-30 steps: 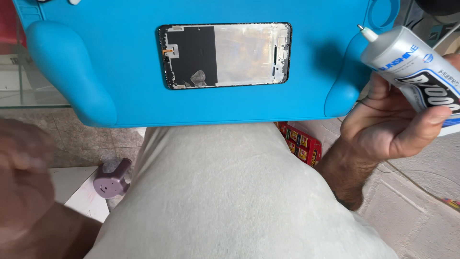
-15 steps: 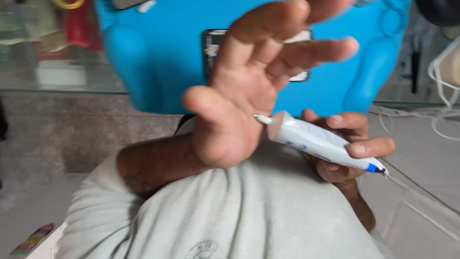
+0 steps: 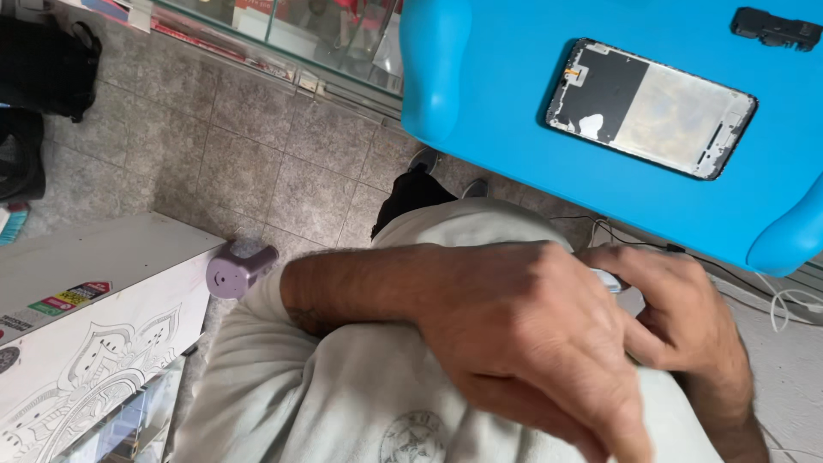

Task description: The person applies adhesive from a tube along the edges of a disassembled smartphone screen assembly. They hold the screen steady with one hand while carefully dispensing the glue along the perimeter.

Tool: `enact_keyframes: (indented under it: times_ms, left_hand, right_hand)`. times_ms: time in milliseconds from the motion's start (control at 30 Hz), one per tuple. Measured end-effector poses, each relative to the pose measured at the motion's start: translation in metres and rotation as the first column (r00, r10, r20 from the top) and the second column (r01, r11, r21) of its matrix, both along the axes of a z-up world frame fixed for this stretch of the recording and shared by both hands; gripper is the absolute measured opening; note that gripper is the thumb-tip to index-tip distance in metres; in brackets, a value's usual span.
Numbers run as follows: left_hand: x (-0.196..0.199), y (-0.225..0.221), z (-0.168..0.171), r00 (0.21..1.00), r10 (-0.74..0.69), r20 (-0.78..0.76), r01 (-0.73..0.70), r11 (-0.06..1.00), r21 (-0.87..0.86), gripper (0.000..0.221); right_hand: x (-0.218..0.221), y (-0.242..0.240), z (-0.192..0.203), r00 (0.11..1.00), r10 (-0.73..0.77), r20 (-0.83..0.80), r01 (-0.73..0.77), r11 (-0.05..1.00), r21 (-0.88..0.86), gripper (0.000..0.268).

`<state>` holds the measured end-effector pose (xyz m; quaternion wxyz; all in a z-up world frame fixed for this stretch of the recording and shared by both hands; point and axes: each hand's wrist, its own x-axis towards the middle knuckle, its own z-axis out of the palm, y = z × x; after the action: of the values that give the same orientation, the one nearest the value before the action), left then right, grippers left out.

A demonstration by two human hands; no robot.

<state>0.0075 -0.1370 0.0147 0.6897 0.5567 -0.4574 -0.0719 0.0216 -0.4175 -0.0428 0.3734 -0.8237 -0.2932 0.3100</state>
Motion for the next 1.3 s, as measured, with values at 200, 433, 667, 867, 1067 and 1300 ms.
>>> enact_keyframes:
  times_ms: [200,433,667,867,1067,1300]
  left_hand:
    - [-0.012,0.083,0.022,0.998,-0.062,0.031,0.065,0.992,-0.107,0.031]
    - [-0.001,0.185,0.008,0.524,0.836,0.164,-0.830,0.458,0.318,0.020]
    - [0.083,0.151,-0.020,0.460,0.523,0.717,-0.887,0.233,0.399,0.015]
    - [0.103,0.121,-0.049,0.428,0.246,0.870,-0.886,-0.075,0.457,0.053]
    - [0.103,0.105,-0.066,0.451,0.261,0.854,-0.822,-0.253,0.511,0.047]
    - [0.102,0.090,-0.067,0.415,0.310,0.856,-0.769,-0.383,0.511,0.061]
  right_hand:
    - [0.016,0.025,-0.019,0.976,0.211,-0.056,-0.193,0.953,0.234,0.039]
    - [-0.012,0.046,-0.035,0.978,-0.151,-0.145,0.205,0.837,0.508,0.051]
    - [-0.042,0.091,-0.046,0.864,-0.449,-0.229,0.465,0.534,0.706,0.055]
    - [-0.068,0.095,-0.053,0.785,-0.573,-0.236,0.545,0.457,0.703,0.049]
    - [-0.054,0.047,-0.048,0.781,-0.624,0.007,0.461,0.585,0.667,0.053]
    - [-0.017,-0.027,-0.048,0.811,-0.570,0.133,0.369,0.674,0.640,0.050]
